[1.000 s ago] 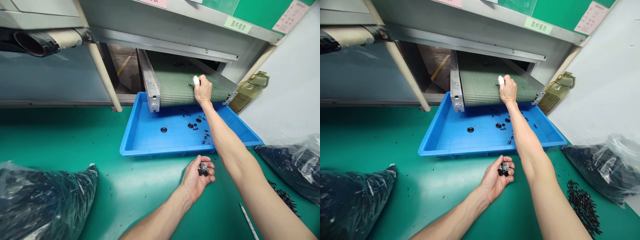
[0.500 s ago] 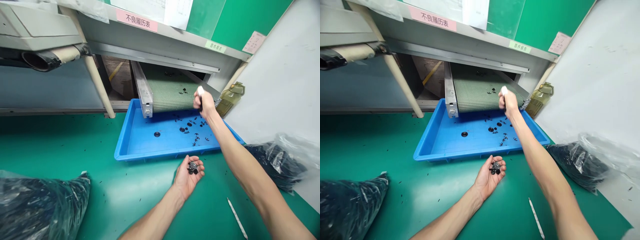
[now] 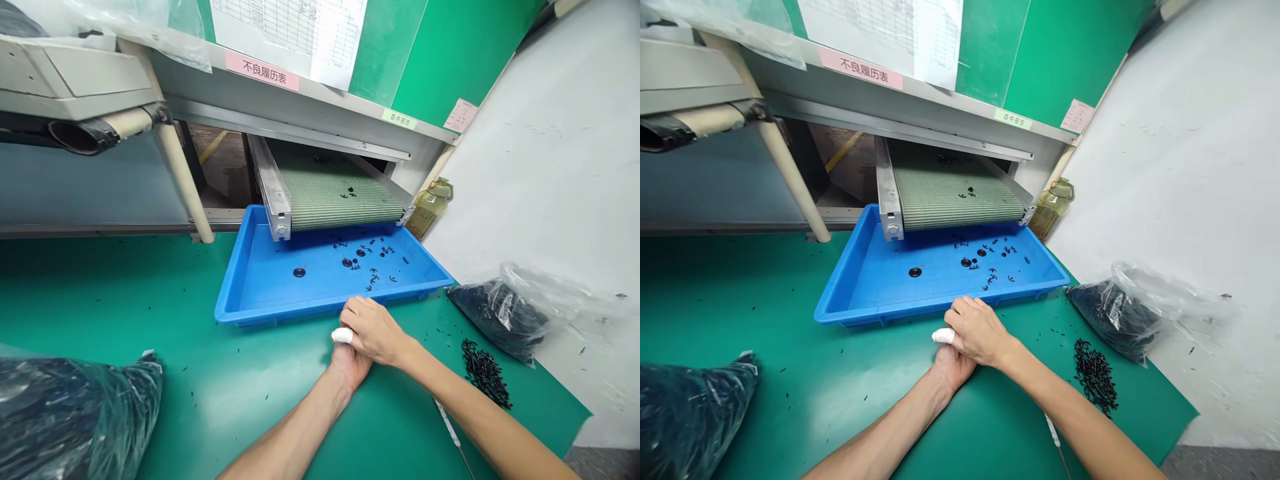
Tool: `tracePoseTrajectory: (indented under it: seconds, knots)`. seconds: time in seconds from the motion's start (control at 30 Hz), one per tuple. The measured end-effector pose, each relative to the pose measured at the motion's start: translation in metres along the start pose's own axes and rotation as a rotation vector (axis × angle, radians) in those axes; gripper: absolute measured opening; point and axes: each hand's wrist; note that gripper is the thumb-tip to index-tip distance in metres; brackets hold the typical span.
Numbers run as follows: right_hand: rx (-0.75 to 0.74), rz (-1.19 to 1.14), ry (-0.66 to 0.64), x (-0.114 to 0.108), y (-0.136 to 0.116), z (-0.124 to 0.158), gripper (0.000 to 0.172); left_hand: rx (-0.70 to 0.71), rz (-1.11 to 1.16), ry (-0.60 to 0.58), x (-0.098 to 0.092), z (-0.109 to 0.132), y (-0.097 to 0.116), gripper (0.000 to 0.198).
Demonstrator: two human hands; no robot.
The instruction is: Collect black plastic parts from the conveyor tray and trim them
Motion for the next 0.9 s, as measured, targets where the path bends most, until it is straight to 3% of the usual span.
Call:
tracePoseTrajectory:
  seconds: [0.13,0.23,0.3,0.4,0.5,0.63,0.8,0.9]
  knots:
    - [-0.017,-0.254,0.079,-0.022,0.014,0.009,0.031,-0.008,-0.034,0.026,0.008,-0.002,0.001,0.018]
    - [0.23,-0.263,0.147,-0.039,0.052,-0.002,0.02,-0.071,-0.097,0.016,0.013,-0.002,0.001,0.018]
    - [0.403,-0.171,0.048,-0.042,0.087,-0.022,0.017,-0.102,-0.128,0.001,0.015,0.0,0.002,0.018]
    - [0.495,-0.13,-0.094,-0.027,0.136,-0.062,0.02,-0.116,-0.146,-0.021,0.014,0.002,0.003,0.02]
    - [0.544,-0.114,-0.237,-0.004,0.166,-0.094,0.025,-0.132,-0.153,-0.044,0.012,0.003,0.004,0.022]
    - [0.575,-0.121,-0.368,0.009,0.176,-0.105,0.029,-0.143,-0.152,-0.07,0.011,0.002,0.005,0.021]
    - [0.564,-0.128,-0.364,0.005,0.162,-0.095,0.033,-0.139,-0.152,-0.078,0.011,0.002,0.005,0.02]
    - [0.521,-0.115,-0.383,0.006,0.15,-0.104,0.032,-0.129,-0.157,-0.077,0.012,0.002,0.004,0.018]
Point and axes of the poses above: each hand's wrist, its own z-axis away from the middle knuckle, its own x-axis out of the palm, y = z × x, and after that the axes turned 6 degrees about -y, right-handed
